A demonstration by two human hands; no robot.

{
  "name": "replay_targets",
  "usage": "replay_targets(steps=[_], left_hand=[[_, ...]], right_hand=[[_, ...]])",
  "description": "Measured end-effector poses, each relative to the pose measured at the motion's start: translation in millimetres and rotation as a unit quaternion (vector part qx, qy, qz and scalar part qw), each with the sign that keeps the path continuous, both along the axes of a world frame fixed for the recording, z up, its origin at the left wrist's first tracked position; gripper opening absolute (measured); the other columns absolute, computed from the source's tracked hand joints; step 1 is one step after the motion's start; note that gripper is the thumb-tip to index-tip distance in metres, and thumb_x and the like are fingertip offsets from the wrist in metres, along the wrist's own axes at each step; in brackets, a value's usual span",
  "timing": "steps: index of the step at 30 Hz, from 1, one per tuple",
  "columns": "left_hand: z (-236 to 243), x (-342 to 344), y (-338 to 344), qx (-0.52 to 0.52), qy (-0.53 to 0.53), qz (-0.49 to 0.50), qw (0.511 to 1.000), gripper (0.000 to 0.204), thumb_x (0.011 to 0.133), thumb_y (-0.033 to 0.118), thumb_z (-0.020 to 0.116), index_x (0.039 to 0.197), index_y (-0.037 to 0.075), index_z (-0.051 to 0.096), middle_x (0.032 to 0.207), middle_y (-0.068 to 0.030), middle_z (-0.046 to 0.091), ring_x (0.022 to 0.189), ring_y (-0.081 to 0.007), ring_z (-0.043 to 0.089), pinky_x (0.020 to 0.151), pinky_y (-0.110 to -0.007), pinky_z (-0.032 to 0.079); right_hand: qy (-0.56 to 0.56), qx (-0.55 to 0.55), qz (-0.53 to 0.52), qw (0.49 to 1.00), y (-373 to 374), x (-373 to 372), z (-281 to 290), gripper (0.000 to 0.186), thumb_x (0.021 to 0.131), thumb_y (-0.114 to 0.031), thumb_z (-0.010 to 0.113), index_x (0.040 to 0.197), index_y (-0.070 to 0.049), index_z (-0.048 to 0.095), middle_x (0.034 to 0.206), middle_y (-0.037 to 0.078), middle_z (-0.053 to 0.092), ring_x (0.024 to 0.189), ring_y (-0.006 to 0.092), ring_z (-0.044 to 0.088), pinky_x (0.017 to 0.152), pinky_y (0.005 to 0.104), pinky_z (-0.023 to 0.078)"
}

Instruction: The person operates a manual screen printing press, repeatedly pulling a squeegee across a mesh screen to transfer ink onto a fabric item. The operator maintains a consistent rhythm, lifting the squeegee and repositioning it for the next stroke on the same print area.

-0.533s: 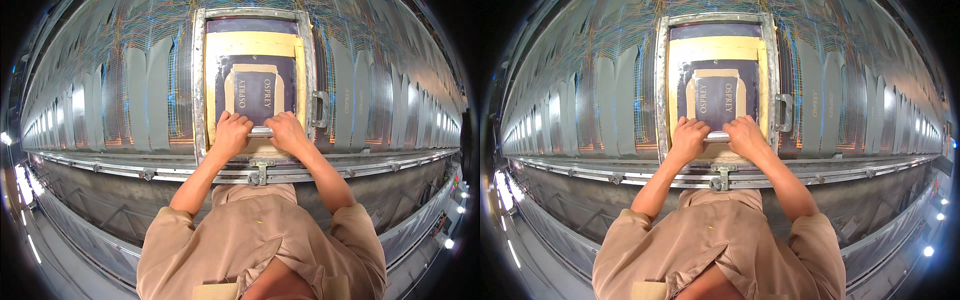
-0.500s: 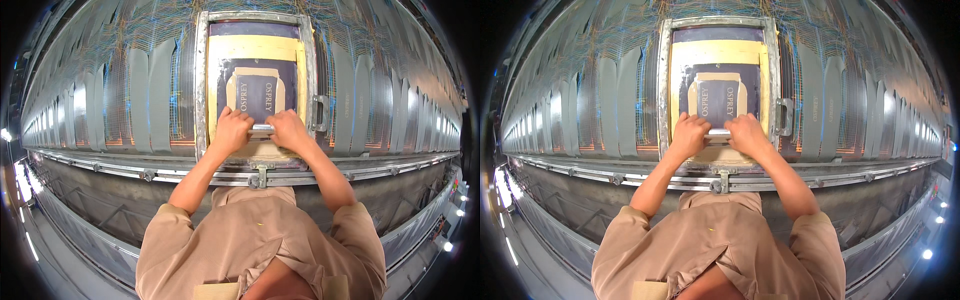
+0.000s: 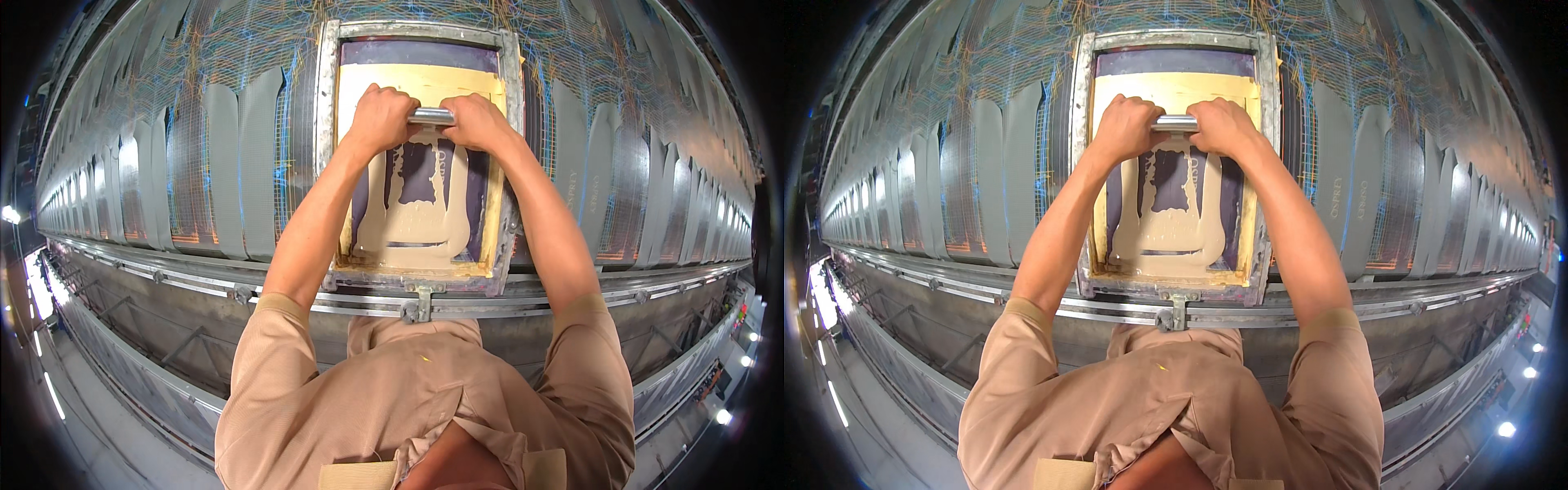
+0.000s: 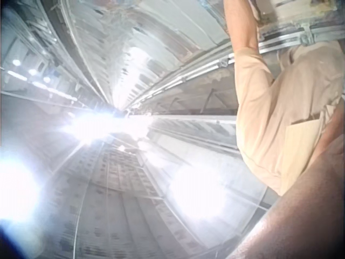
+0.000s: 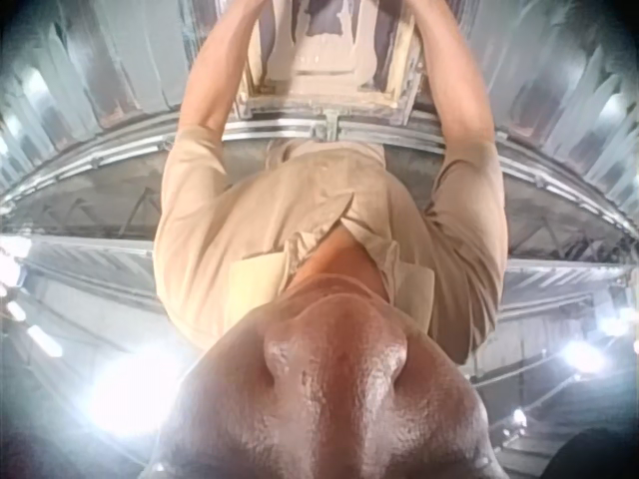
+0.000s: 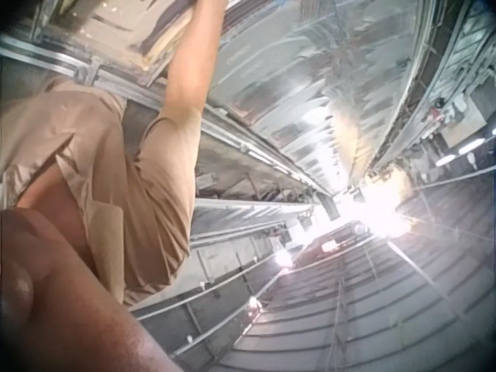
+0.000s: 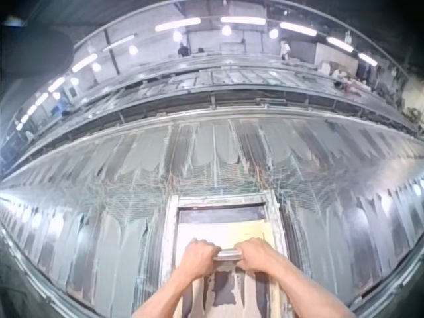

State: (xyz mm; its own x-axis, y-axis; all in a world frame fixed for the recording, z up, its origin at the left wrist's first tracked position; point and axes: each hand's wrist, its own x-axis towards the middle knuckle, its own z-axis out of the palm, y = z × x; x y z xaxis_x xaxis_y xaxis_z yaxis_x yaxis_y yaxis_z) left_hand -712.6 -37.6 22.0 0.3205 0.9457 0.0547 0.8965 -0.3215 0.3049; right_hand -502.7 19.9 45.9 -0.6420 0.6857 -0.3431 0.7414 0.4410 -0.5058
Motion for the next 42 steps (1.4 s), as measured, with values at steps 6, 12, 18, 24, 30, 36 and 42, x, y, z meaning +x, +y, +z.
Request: replay_targets(steps=[6,12,18,24,30,36,42], left_hand=[[4,14,-45,0.016,-0.009,-0.010,1.000,0.026,0.069,0.026,0.088,0.081,0.010,0.072,0.076,-0.0096,0.070,0.078,-0.0310,0.068,0.078,-0.046,0.047],[12,37,-185,-0.018,-0.039,-0.003,0.999,0.024,0.063,0.012,0.083,0.083,0.013,0.070,0.084,-0.0034,0.067,0.085,-0.0245,0.064,0.080,-0.041,0.042],[25,43,-209,0.016,0.008,0.020,1.000,0.032,0.060,0.014,0.083,0.088,0.014,0.069,0.090,-0.0019,0.066,0.091,-0.0234,0.061,0.082,-0.039,0.042],[21,42,-217,0.000,-0.014,0.017,1.000,0.029,0.063,0.017,0.080,0.089,0.014,0.069,0.091,-0.0024,0.065,0.093,-0.0246,0.062,0.084,-0.040,0.043],[20,26,-224,0.029,-0.049,0.032,0.998,0.022,0.064,0.008,0.075,0.084,0.012,0.066,0.090,-0.0038,0.064,0.094,-0.0248,0.062,0.086,-0.040,0.044],[45,-29,-239,0.022,-0.026,0.054,0.998,0.032,0.060,0.010,0.080,0.089,0.013,0.068,0.094,-0.0022,0.065,0.097,-0.0244,0.063,0.086,-0.040,0.043],[44,-220,-268,0.026,-0.001,0.046,0.999,0.030,0.061,0.010,0.080,0.089,0.014,0.070,0.092,-0.0011,0.066,0.093,-0.0239,0.063,0.085,-0.041,0.044]], right_hand=[[0.063,0.100,0.026,0.993,-44,17,-15,0.016,0.072,-0.011,0.076,0.087,-0.008,0.072,0.083,0.018,0.073,0.085,0.0379,0.072,0.079,0.0485,0.057],[0.060,0.075,0.063,0.993,-179,43,-13,0.030,0.069,-0.019,0.085,0.091,-0.008,0.069,0.090,0.012,0.073,0.093,0.0335,0.069,0.084,0.0490,0.051],[0.151,0.109,-0.177,0.966,-161,70,18,0.046,0.086,-0.039,0.081,0.114,-0.005,0.070,0.109,0.017,0.072,0.107,0.0361,0.066,0.098,0.0455,0.049],[0.102,0.106,-0.494,0.857,-118,140,-71,0.039,0.100,-0.040,0.065,0.101,-0.001,0.071,0.110,0.020,0.073,0.106,0.0402,0.068,0.093,0.0462,0.050],[0.173,0.052,-0.513,0.839,-111,132,-43,0.039,0.100,-0.038,0.068,0.092,0.000,0.069,0.086,0.011,0.069,0.079,0.0213,0.062,0.075,0.0389,0.049],[0.221,0.103,-0.452,0.858,-125,73,-60,0.031,0.099,-0.032,0.069,0.092,-0.001,0.069,0.081,0.010,0.067,0.077,0.0220,0.062,0.074,0.0380,0.049],[0.315,0.106,-0.460,0.823,-164,-130,-77,0.031,0.096,-0.032,0.070,0.095,-0.001,0.070,0.086,0.019,0.070,0.080,0.0307,0.066,0.080,0.0403,0.052]])
